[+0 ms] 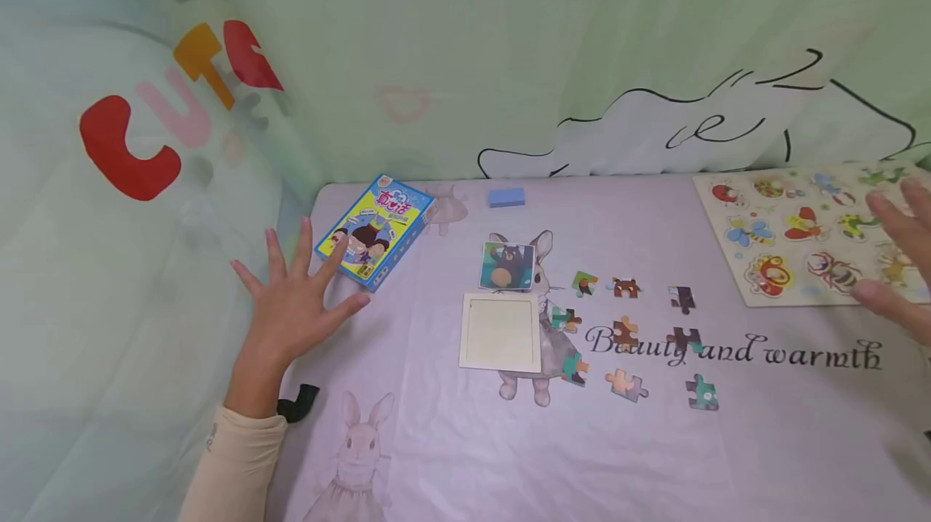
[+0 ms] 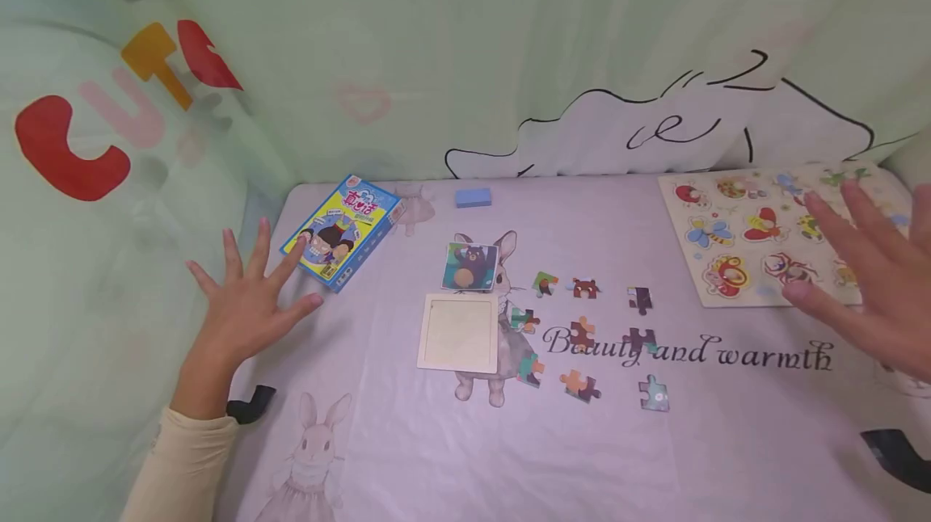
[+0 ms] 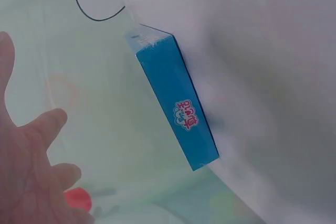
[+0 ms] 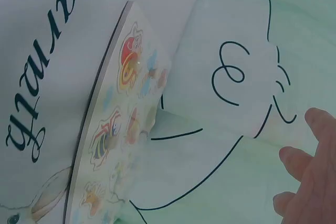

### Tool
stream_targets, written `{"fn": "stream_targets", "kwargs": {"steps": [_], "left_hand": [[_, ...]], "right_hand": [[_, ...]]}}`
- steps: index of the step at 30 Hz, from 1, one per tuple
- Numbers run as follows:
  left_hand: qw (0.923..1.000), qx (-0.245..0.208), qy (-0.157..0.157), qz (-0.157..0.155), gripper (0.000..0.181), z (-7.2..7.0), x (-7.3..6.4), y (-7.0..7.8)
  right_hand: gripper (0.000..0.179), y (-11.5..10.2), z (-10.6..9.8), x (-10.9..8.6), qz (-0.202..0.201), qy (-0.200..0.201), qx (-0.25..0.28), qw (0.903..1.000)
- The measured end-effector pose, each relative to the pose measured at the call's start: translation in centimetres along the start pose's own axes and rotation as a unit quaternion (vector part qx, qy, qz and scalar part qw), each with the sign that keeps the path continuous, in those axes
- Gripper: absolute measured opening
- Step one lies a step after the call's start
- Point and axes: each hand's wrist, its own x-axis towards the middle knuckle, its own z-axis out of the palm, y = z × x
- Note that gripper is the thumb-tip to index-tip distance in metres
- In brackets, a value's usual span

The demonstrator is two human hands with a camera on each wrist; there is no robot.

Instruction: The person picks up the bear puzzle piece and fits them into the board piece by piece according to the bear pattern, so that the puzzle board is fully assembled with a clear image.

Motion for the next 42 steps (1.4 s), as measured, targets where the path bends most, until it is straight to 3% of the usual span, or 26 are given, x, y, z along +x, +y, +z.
{"fn": "stream_targets", "kwargs": {"steps": [3, 7, 12, 18, 25, 33, 39, 42], "left_hand": [[0.9998, -0.012, -0.012, 0.005, 0.089, 0.0, -0.1, 0.4], [0.9974, -0.063, -0.026, 0.023, 0.085, 0.1, -0.5, 1.3], [0.9861, -0.158, -0.023, 0.046, 0.075, 0.6, -0.7, 2.9], [0.9548, -0.288, -0.014, 0.073, 0.067, 1.3, -0.6, 5.2], [0.9285, -0.362, 0.008, 0.081, 0.056, 2.8, -0.3, 8.1], [0.8876, -0.456, -0.047, 0.046, 0.052, 4.7, 0.8, 10.5], [0.8634, -0.496, -0.093, 0.011, 0.05, 5.6, 2.2, 11.5], [0.8552, -0.508, -0.101, 0.018, 0.046, 6.1, 2.9, 11.8]], "right_hand": [[0.112, -0.7, -0.4, 0.2, -0.008, -0.006, 0.002, 1.0], [0.101, -2.3, -1.1, 0.5, -0.029, -0.016, 0.022, 0.9992], [0.086, -4.5, -1.3, 1.7, -0.072, -0.049, 0.095, 0.9917], [0.077, -7.4, -0.5, 3.8, -0.063, -0.063, 0.165, 0.9822], [0.063, -10.1, 0.9, 6.0, -0.079, -0.081, 0.212, 0.9707], [0.056, -14.0, 2.4, 8.1, -0.089, -0.128, 0.248, 0.956], [0.047, -16.2, 3.3, 9.4, -0.112, -0.143, 0.234, 0.9551], [0.041, -16.9, 3.9, 9.8, -0.125, -0.15, 0.233, 0.9528]]}}
